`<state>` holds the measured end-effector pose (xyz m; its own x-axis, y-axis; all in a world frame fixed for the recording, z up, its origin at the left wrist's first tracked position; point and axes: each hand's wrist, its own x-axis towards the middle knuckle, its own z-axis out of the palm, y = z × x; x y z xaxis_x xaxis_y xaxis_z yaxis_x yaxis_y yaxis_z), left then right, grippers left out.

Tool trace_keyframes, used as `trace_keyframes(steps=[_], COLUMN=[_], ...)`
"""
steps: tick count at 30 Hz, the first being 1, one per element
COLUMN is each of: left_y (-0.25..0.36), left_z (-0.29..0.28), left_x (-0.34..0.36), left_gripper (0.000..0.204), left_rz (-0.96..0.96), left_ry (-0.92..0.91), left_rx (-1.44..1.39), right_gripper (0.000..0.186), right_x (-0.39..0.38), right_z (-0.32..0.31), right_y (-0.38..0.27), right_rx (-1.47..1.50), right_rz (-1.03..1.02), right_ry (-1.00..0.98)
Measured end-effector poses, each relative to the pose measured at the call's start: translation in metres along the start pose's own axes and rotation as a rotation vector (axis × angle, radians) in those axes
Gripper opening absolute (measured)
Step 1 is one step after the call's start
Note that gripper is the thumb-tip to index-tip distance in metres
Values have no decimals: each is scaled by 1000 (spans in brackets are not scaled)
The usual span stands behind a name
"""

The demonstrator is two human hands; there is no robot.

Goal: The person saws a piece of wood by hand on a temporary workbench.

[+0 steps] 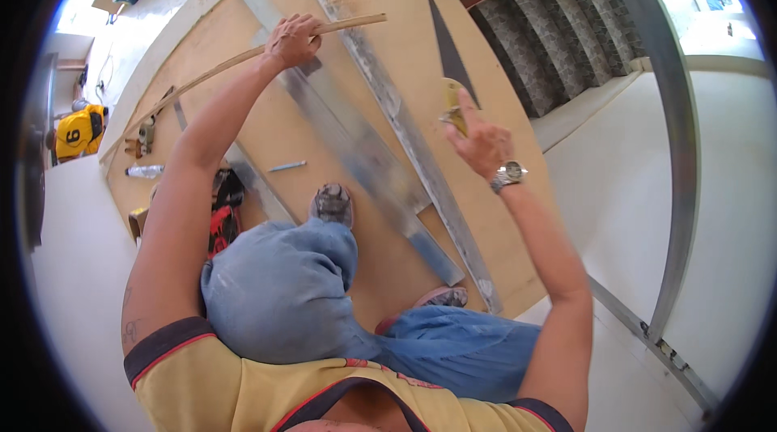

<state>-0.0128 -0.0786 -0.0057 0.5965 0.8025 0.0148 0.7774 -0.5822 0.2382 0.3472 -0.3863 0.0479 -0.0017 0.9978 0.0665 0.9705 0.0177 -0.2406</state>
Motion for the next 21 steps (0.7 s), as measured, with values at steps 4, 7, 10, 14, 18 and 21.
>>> trace_keyframes(steps=[4,7,10,14,18,21], left_y=[55,100,111,122,119,114], left_z=[18,20,18,5,-43,-93], left_x=[-70,-90,-99,-112,-135,-184], left_gripper=[43,59,66,58,39,33], left_rz=[57,56,104,118,-28,-252], left_ry=[71,-52,-124,-41,73,101], left_rx=[-35,-111,-61,-103,-321,-420], right_gripper=[79,77,66,53,27,24], right_x=[-62,-87,-101,-108,-96,-85], right_z=[-3,16,33,50,64,73], right_y=[37,58,59,60,84,109], right_rx=[-75,-72,9,22,235,284], right_rz=[-31,-70,-120,-223,-136,-44], right_ry=[-158,-108,-79,-120,44,124])
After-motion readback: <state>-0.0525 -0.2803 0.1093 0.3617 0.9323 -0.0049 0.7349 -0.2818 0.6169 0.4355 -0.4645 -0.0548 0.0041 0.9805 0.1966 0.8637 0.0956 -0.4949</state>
